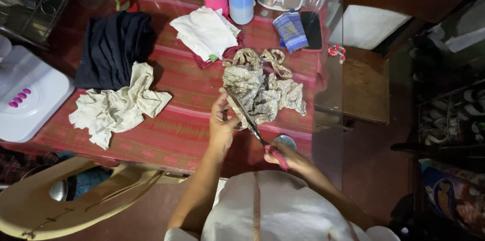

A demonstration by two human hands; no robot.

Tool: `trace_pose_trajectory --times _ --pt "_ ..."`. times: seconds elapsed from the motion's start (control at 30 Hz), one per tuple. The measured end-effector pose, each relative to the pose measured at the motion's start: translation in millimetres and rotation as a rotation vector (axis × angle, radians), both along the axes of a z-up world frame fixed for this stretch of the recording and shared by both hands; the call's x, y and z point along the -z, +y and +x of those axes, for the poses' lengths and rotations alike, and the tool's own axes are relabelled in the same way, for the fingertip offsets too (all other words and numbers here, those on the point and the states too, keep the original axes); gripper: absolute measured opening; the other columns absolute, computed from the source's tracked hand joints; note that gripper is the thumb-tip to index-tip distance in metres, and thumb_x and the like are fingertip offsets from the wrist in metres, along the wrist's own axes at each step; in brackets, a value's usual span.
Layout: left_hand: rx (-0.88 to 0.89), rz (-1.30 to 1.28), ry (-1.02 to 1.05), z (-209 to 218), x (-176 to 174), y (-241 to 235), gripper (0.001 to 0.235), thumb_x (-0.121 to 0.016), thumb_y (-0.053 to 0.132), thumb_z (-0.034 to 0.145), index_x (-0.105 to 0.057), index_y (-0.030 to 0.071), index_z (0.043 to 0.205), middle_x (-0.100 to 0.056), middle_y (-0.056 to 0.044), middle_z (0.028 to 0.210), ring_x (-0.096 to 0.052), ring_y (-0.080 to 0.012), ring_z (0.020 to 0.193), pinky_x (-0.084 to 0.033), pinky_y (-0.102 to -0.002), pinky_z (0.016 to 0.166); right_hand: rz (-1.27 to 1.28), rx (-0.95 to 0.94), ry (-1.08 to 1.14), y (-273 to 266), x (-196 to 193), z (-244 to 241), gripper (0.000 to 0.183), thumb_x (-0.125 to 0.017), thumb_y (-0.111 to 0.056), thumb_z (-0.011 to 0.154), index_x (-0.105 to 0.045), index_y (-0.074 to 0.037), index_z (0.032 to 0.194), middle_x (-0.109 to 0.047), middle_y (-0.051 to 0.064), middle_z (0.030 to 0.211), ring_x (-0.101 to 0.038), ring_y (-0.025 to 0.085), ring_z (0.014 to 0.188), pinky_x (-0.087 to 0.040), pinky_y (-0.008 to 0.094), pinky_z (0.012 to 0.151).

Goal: The person uses a pair of scissors to cut a piece of patterned fabric on a table. They repeatedly adjust the fabric's position and cut it into smaller strips and pieces.

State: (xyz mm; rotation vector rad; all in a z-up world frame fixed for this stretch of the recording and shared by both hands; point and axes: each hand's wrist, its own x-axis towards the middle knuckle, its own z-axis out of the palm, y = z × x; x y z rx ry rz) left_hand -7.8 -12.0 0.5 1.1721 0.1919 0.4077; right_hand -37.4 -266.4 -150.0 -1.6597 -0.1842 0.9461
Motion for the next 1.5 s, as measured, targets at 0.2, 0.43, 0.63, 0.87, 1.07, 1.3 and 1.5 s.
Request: trace_pose_trajectory --times 0.2,0.43,0.63,0.87,1.07,1.3,1.5 --pt "-0.007 -0.025 0.012 -1 -1 -3 0.093 -0.077 -0.022 0.064 -0.05 0.006 0.148 -0.066 -0.009 0.112 -0.058 -0.016 0.103 -0.055 -0.024 0.085 -0.02 0.05 -0.177 11 -110 -3 0.037 -0.09 -0.04 0.081 -0.063 -0.015 0.085 -0.061 -0.004 0.055 -0.061 0.008 0.057 -0.052 0.02 0.068" --pt "-0.039 -0.029 0.008 1 13 -10 0.094 -0.078 -0.021 0.062 -0.05 0.005 0.148 -0.062 -0.006 0.115 -0.055 -0.0131 0.104 -0.054 -0.021 0.085 0.096 0.123 -0.282 15 -110 -10 0.037 -0.091 -0.034 0.081 -0.062 -0.013 0.073 -0.056 -0.001 0.058 -0.051 0.01 0.054 -0.04 0.021 0.053" --pt "-0.043 -0.031 0.028 -1 12 -11 0.094 -0.078 -0.021 0.063 -0.05 0.006 0.149 -0.06 -0.004 0.111 -0.053 -0.0125 0.102 -0.054 -0.019 0.082 0.165 0.158 -0.338 25 -129 -15 0.04 -0.09 -0.022 0.085 -0.056 -0.01 0.067 -0.046 -0.002 0.051 -0.042 0.008 0.051 -0.032 0.022 0.049" --pt "-0.042 0.082 0.074 -18 -52 22 0.077 -0.072 -0.017 0.069 -0.058 0.008 0.141 -0.052 -0.007 0.1 -0.049 -0.0162 0.091 -0.056 -0.025 0.07 0.086 0.177 -0.373 12 -127 -17 0.037 -0.091 -0.024 0.083 -0.059 -0.011 0.072 -0.049 -0.003 0.058 -0.043 0.01 0.057 -0.034 0.025 0.053" --pt "0.008 0.073 -0.002 -20 -62 159 0.065 -0.06 -0.021 0.066 -0.066 0.002 0.127 -0.067 -0.012 0.126 -0.064 -0.0096 0.088 -0.05 -0.018 0.063 0.322 0.724 0.449 -23 -156 -23 0.018 -0.064 0.001 0.097 -0.049 0.004 0.086 -0.038 -0.001 0.077 -0.053 0.015 0.071 -0.064 0.038 0.085" --pt "-0.087 0.005 -0.007 -30 -46 214 0.058 -0.052 -0.02 0.068 -0.064 -0.001 0.121 -0.069 -0.017 0.126 -0.073 -0.0167 0.078 -0.051 -0.02 0.051 -0.14 0.159 -0.422 -17 -213 -39 0.035 -0.069 -0.03 0.096 -0.067 -0.009 0.067 -0.062 0.004 0.056 -0.055 0.015 0.056 -0.048 0.029 0.054" --pt "-0.156 -0.167 -0.075 -64 -84 249 0.051 -0.056 -0.006 0.071 -0.067 0.013 0.118 -0.069 0.0 0.126 -0.062 -0.0034 0.073 -0.043 -0.014 0.055 -0.046 0.321 -0.275 -35 -110 -14 0.027 -0.075 -0.03 0.093 -0.079 -0.003 0.096 -0.08 0.009 0.08 -0.069 0.015 0.076 -0.058 0.029 0.074"
